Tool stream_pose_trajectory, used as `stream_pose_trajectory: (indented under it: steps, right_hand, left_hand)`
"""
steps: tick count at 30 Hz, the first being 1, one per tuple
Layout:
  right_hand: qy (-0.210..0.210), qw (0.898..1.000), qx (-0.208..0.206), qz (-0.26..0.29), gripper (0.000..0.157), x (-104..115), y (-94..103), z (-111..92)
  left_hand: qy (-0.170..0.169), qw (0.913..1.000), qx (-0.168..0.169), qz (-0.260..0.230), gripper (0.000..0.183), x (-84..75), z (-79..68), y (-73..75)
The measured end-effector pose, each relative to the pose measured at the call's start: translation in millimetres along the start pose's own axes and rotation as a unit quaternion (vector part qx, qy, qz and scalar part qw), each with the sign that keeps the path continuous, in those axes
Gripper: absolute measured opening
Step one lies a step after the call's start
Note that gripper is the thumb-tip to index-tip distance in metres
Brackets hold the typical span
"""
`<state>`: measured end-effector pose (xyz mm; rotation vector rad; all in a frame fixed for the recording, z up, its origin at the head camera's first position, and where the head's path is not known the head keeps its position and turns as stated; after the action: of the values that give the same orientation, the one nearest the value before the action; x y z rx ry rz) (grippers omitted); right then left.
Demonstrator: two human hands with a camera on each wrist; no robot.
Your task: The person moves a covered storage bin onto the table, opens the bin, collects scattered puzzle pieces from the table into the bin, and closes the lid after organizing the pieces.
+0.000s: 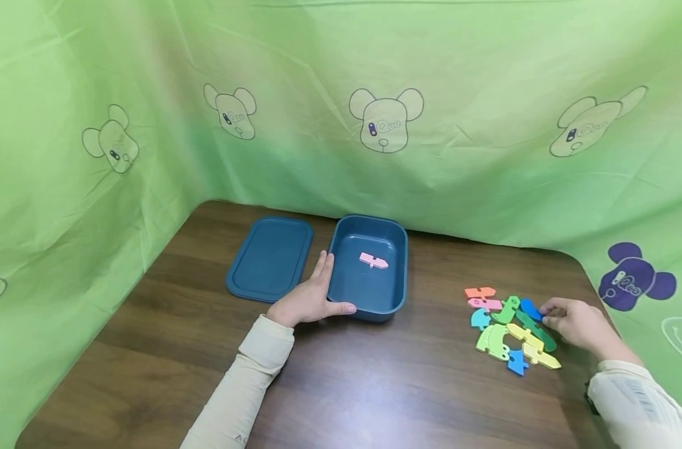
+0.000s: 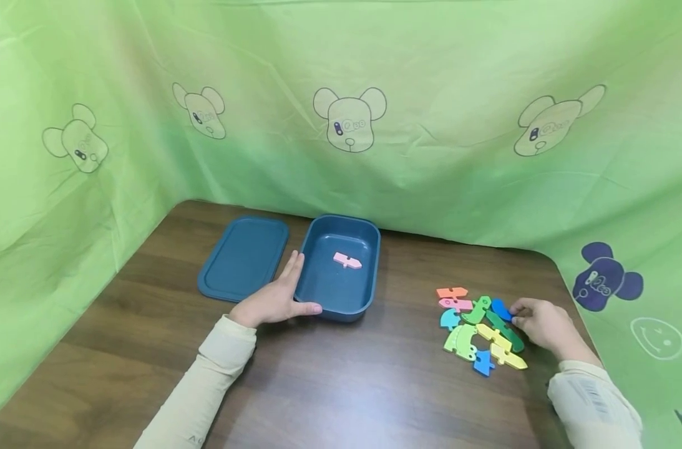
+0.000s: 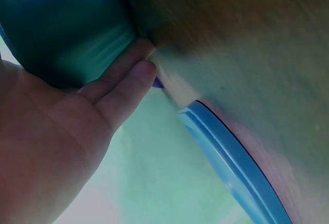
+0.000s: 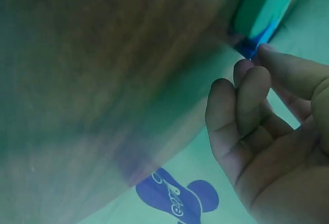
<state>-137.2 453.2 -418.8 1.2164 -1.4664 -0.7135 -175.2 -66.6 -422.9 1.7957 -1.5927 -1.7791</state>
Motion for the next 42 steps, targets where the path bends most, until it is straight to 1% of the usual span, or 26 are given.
stream_pose_trajectory:
  steps: [3,6,8,12,15,18,21,24,26,31,35,38,42]
  right_hand:
    - [-0.007,1.000,-0.014,-0.010,0.005,1.5,-1.9,3.1]
    - [-0.012,0.999,-0.027,-0.012,0.007,1.6,-6.1,2.9]
    - [-0.010,0.999,-0.031,-0.011,0.008,0.6,-10.4,1.7]
    - [-0.012,0.999,-0.032,0.001,0.009,-4.0,-17.5,-2.3]
    - [-0.027,0.999,-0.024,0.034,0.011,-7.9,-16.9,-4.1]
    - [-0.036,0.998,-0.010,0.056,0.013,-9.7,-13.6,-3.1]
    - [-0.031,0.998,-0.002,0.050,0.011,-7.1,-10.7,-1.1]
    - [-0.026,0.999,-0.002,0.047,0.010,-4.5,-9.9,1.2]
    - [-0.025,0.999,-0.005,0.035,0.009,-4.5,-9.2,3.7]
    - [-0.026,0.999,-0.020,-0.003,0.008,-4.1,-5.8,11.5]
    - [-0.028,0.999,-0.030,-0.008,0.007,-1.6,-3.5,14.6]
    - [-0.024,0.998,-0.055,-0.007,0.008,2.3,-2.4,15.9]
    - [-0.016,0.995,-0.095,0.002,0.010,13.0,0.0,17.9]
  left_hand:
    - [-0.001,1.0000,0.000,-0.003,0.117,0.8,-2.0,0.2]
    - [-0.004,1.0000,0.002,-0.007,0.117,2.6,-5.5,-1.6]
    - [0.001,1.0000,0.006,-0.007,0.118,3.7,-8.8,-3.0]
    - [0.001,0.9999,0.009,-0.006,0.118,4.4,-12.4,-4.5]
    - [-0.004,0.9999,0.010,-0.008,0.118,3.0,-11.5,-3.4]
    - [-0.002,0.9999,0.010,-0.006,0.118,2.0,-9.6,-1.4]
    - [0.000,1.0000,0.009,-0.004,0.119,2.1,-8.0,0.4]
    - [0.000,1.0000,0.008,-0.003,0.119,2.0,-6.5,1.4]
    - [-0.001,1.0000,0.007,0.000,0.118,1.7,-5.5,1.6]
    - [0.005,1.0000,0.008,-0.003,0.117,-0.1,-3.8,2.9]
    - [0.009,0.9999,0.008,-0.005,0.117,-0.6,-3.1,3.4]
    - [0.009,0.9999,0.006,-0.006,0.117,-0.6,-2.5,3.2]
    - [0.010,0.9999,0.007,-0.006,0.118,-0.4,-1.8,2.9]
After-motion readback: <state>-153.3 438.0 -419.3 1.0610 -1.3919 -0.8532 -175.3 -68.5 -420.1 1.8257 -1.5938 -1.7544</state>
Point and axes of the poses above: each hand's wrist, its own z-axis towards the middle knuckle, its own y-axis out of the back of the hand, x = y × z, the point moved 1 cm from there along z, towards the middle knuckle, and after that the axes turned 11 degrees about x, right-handed, at the moved point
